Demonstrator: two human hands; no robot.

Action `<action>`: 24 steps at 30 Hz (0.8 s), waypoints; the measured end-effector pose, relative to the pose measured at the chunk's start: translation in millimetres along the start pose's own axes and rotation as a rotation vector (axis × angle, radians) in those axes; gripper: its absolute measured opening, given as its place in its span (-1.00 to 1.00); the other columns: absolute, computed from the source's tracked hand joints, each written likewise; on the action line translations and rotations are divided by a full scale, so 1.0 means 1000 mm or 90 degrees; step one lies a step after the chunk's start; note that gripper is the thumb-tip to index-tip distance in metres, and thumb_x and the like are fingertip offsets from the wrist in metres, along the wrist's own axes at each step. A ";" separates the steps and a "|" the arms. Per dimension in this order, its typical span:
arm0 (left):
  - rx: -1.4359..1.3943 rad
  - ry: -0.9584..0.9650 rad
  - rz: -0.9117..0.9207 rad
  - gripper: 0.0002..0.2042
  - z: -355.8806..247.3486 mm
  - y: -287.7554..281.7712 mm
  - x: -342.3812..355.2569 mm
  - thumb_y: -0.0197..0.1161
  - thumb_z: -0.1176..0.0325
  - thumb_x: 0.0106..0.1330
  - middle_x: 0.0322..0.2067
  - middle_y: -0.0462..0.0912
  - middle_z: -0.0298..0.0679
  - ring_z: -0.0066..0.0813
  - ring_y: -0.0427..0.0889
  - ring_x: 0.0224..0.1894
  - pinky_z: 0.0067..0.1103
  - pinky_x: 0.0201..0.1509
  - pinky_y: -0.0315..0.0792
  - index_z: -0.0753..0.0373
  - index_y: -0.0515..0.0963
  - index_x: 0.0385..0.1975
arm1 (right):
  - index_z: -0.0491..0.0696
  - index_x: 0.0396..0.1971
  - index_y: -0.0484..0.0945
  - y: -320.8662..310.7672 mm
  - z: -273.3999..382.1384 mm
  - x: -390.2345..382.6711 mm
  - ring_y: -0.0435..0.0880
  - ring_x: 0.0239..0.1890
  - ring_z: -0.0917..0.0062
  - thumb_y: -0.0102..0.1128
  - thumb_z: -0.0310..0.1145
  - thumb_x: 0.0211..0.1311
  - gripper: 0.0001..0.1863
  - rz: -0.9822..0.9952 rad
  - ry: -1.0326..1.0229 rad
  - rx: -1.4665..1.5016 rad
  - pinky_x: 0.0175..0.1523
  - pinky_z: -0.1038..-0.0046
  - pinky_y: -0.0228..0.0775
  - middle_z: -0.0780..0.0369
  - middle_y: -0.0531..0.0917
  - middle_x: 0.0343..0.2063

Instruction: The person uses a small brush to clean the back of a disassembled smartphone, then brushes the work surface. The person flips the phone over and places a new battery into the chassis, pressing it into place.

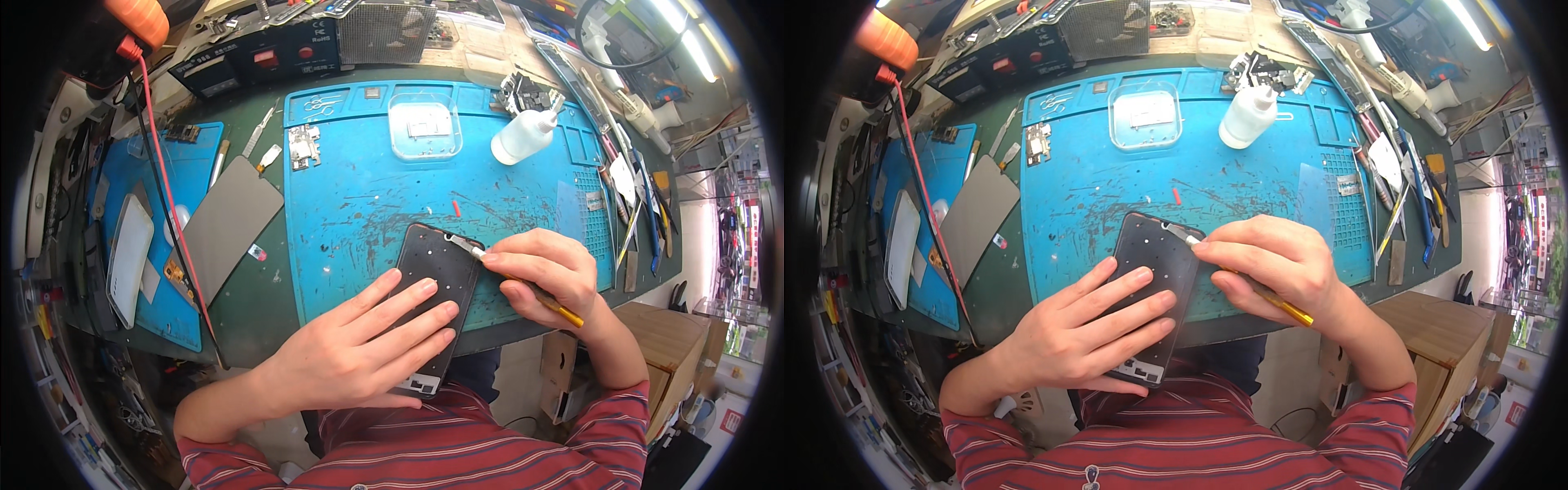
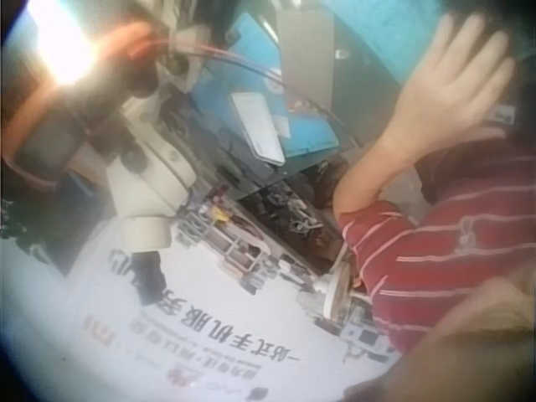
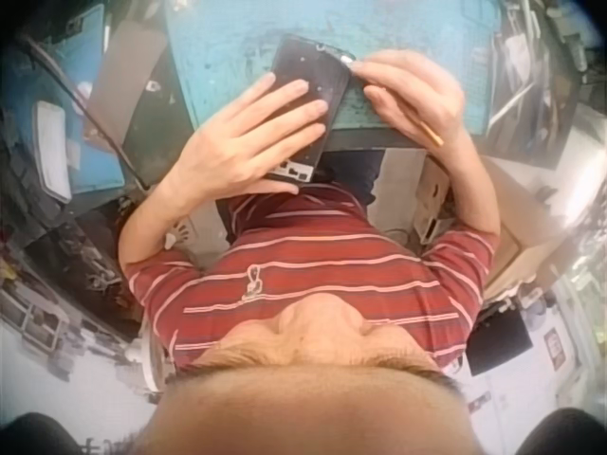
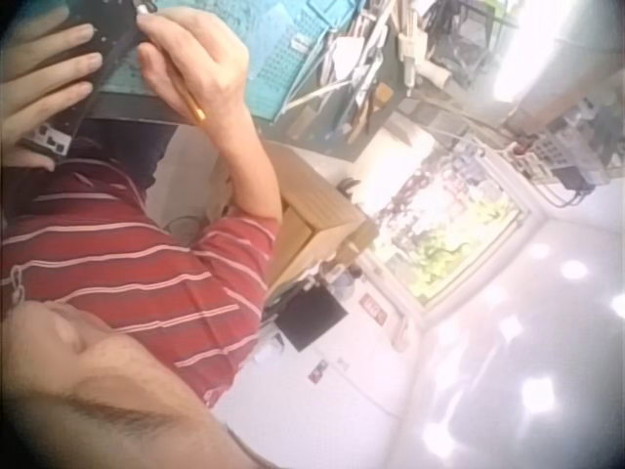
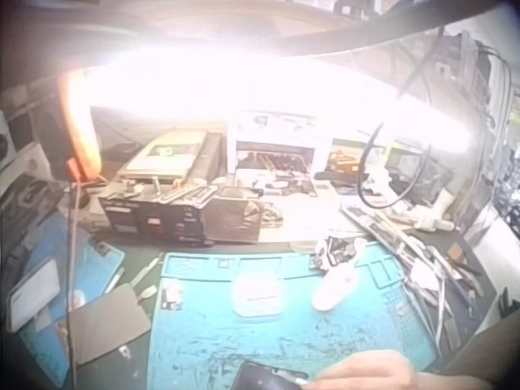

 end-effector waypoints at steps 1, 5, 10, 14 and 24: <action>-0.003 -0.001 0.003 -0.24 0.000 -0.001 0.000 0.54 -0.24 0.17 0.42 0.61 -0.18 -0.04 0.51 0.52 0.00 0.60 0.38 0.16 0.69 0.27 | -0.19 -0.02 0.78 0.000 0.000 0.000 0.83 -0.26 0.29 0.49 -0.56 0.20 -0.68 0.001 0.000 -0.001 -0.21 0.35 0.68 0.10 0.82 -0.17; -0.002 -0.003 0.004 -0.24 0.000 0.000 0.000 0.54 -0.24 0.17 0.43 0.61 -0.18 -0.04 0.51 0.52 0.00 0.61 0.36 0.16 0.69 0.28 | -0.18 -0.03 0.78 0.001 0.000 0.000 0.83 -0.27 0.29 0.48 -0.57 0.19 -0.68 0.004 0.000 -0.009 -0.22 0.36 0.68 0.10 0.82 -0.17; -0.001 -0.002 -0.003 -0.24 0.000 0.000 0.000 0.54 -0.24 0.17 0.43 0.61 -0.18 -0.04 0.50 0.53 0.01 0.62 0.36 0.16 0.69 0.28 | -0.18 -0.04 0.78 0.002 -0.001 0.000 0.83 -0.27 0.29 0.48 -0.58 0.19 -0.69 0.003 0.006 -0.014 -0.22 0.36 0.68 0.11 0.82 -0.18; -0.005 -0.003 -0.004 -0.23 0.000 0.000 0.000 0.54 -0.24 0.17 0.43 0.60 -0.18 -0.04 0.50 0.53 0.01 0.62 0.35 0.16 0.69 0.29 | -0.18 -0.03 0.78 0.002 -0.001 0.001 0.84 -0.27 0.29 0.48 -0.59 0.19 -0.69 0.008 0.007 -0.015 -0.21 0.36 0.69 0.10 0.82 -0.18; -0.012 -0.004 0.012 -0.23 0.000 0.000 0.000 0.56 -0.24 0.15 0.43 0.60 -0.16 -0.02 0.50 0.53 0.02 0.62 0.34 0.17 0.69 0.28 | -0.18 0.00 0.78 0.003 -0.002 0.001 0.84 -0.24 0.28 0.49 -0.59 0.20 -0.66 0.010 0.007 -0.008 -0.19 0.35 0.70 0.10 0.82 -0.14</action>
Point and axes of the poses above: each hand's wrist, its own x-axis towards the middle knuckle, its own y-axis out of the palm, z = x × y, the point moved 9 cm from there along x, towards the middle knuckle
